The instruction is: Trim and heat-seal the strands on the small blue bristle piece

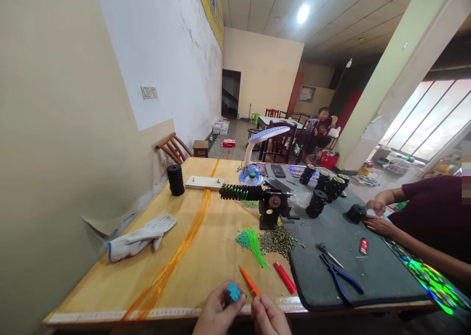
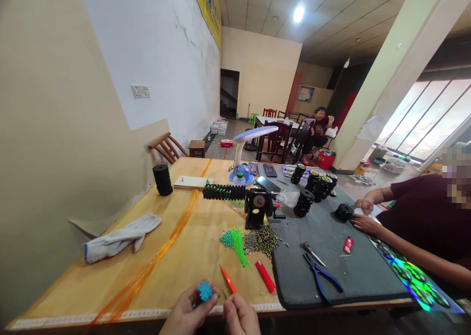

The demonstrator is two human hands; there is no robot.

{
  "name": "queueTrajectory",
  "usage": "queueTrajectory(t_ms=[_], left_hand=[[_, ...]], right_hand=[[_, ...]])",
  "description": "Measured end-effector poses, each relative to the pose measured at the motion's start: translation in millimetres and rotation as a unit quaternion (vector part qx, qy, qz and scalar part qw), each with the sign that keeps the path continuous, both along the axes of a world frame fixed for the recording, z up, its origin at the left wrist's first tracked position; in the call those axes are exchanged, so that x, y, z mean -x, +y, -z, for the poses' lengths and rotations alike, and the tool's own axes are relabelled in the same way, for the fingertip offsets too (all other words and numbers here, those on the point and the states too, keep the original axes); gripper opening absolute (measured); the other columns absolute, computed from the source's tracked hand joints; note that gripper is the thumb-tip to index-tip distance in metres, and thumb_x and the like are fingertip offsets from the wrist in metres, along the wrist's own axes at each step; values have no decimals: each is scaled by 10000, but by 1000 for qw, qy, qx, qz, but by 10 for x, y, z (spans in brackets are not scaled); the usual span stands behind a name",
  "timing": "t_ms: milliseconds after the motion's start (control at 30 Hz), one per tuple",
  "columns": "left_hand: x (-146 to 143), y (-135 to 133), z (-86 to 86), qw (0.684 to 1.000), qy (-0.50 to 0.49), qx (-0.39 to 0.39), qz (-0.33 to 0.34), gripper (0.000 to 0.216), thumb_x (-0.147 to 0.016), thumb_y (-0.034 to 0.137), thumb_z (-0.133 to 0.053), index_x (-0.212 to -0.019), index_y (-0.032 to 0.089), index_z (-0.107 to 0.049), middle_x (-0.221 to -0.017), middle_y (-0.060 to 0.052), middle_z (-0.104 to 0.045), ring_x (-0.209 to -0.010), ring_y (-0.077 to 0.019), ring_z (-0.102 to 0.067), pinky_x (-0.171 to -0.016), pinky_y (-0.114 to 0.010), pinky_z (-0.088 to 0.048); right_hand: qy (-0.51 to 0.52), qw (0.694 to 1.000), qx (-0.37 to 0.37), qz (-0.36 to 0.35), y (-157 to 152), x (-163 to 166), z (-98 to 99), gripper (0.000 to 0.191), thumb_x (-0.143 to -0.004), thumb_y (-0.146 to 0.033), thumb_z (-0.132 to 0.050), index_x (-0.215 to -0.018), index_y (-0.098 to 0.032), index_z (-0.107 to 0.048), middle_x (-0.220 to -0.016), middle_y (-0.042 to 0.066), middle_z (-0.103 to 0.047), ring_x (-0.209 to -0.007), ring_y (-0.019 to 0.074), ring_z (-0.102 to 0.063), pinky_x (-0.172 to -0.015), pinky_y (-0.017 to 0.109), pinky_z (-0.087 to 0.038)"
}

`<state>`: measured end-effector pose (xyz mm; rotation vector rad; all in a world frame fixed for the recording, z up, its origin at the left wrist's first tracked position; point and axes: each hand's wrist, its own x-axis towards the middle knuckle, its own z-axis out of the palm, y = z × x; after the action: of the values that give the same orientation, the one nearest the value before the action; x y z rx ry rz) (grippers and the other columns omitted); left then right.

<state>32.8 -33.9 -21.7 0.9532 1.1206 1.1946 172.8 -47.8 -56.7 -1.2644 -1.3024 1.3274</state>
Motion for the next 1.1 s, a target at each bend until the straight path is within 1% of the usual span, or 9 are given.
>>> queueTrajectory(t_ms=[133, 267, 367, 500, 600, 700, 867, 1033, 1100], left_hand=[[-5, 7, 32, 999, 28, -12, -21, 465, -575, 610, -729, -594, 168, -582, -573, 19, -523, -607, -154, -474, -615, -247, -400], [4, 21, 15, 998, 48, -30, -36, 468, -588, 614, -717, -590, 164, -591, -571, -3, -560, -607, -165, -504, -603, -244, -412], [27, 29, -4, 997, 53, -42, -43, 456, -595, 603, -719, -596, 161, -611, -579, -17, -590, -609, -172, -530, -607, -244, -429], [66, 38, -23, 995, 64, -50, -49, 468, -597, 611, -714, -599, 152, -627, -578, -23, -600, -605, -174, -537, -602, -245, -434], [91, 46, -39, 995, 70, -54, -52, 449, -611, 591, -718, -606, 151, -632, -571, -17, -593, -600, -173, -534, -599, -245, -432], [103, 53, -67, 994, 68, -59, -58, 422, -620, 567, -726, -623, 154, -642, -588, -14, -594, -618, -177, -538, -618, -247, -434], [100, 57, -122, 994, 74, -56, -57, 408, -627, 556, -726, -620, 158, -639, -579, -9, -594, -615, -176, -533, -615, -245, -429], [124, 61, -92, 993, 87, -62, -44, 424, -638, 571, -710, -631, 154, -635, -595, -7, -585, -626, -172, -530, -623, -241, -425], [143, 69, -70, 993, 89, -72, -36, 428, -653, 573, -697, -641, 150, -633, -607, -10, -584, -632, -171, -535, -629, -240, -425]], right_hand=[[10, 1000, 0, 23, 7, -26, 39, 579, -756, -752, -429, -616, -190, -424, -474, -87, -298, -432, 58, -246, -432, 191, -185], [-134, 985, -74, 84, 37, -302, -98, 542, -828, -685, -369, -658, -190, -508, -522, -37, -442, -496, 109, -433, -494, 207, -337], [-320, 933, -100, 128, 129, -733, -203, 430, -876, -582, -388, -934, -214, -603, -752, 21, -646, -670, 174, -606, -619, 234, -425], [-545, 798, -129, 224, 323, -1334, -124, 457, -908, -528, -332, -938, -182, -630, -910, 109, -682, -792, 246, -656, -651, 298, -446], [-635, 724, -159, 220, 423, -1574, -18, 421, -915, -429, -372, -990, -117, -644, -904, 148, -674, -820, 274, -645, -699, 345, -459], [-663, 689, -185, 228, 435, -1534, -30, 343, -885, -356, -461, -1016, -105, -655, -987, 167, -665, -900, 302, -607, -740, 383, -450], [-627, 716, -261, 162, 411, -1039, -182, 224, -866, -292, -514, -991, -181, -664, -1024, 114, -663, -965, 276, -556, -828, 387, -409], [-637, 735, -209, 107, 558, -760, -151, 220, -810, -79, -467, -841, -175, -662, -864, 92, -661, -827, 256, -571, -713, 349, -410], [-600, 765, -203, 119, 595, -770, -133, 232, -799, -63, -431, -813, -164, -640, -817, 93, -647, -805, 250, -574, -711, 344, -410]])
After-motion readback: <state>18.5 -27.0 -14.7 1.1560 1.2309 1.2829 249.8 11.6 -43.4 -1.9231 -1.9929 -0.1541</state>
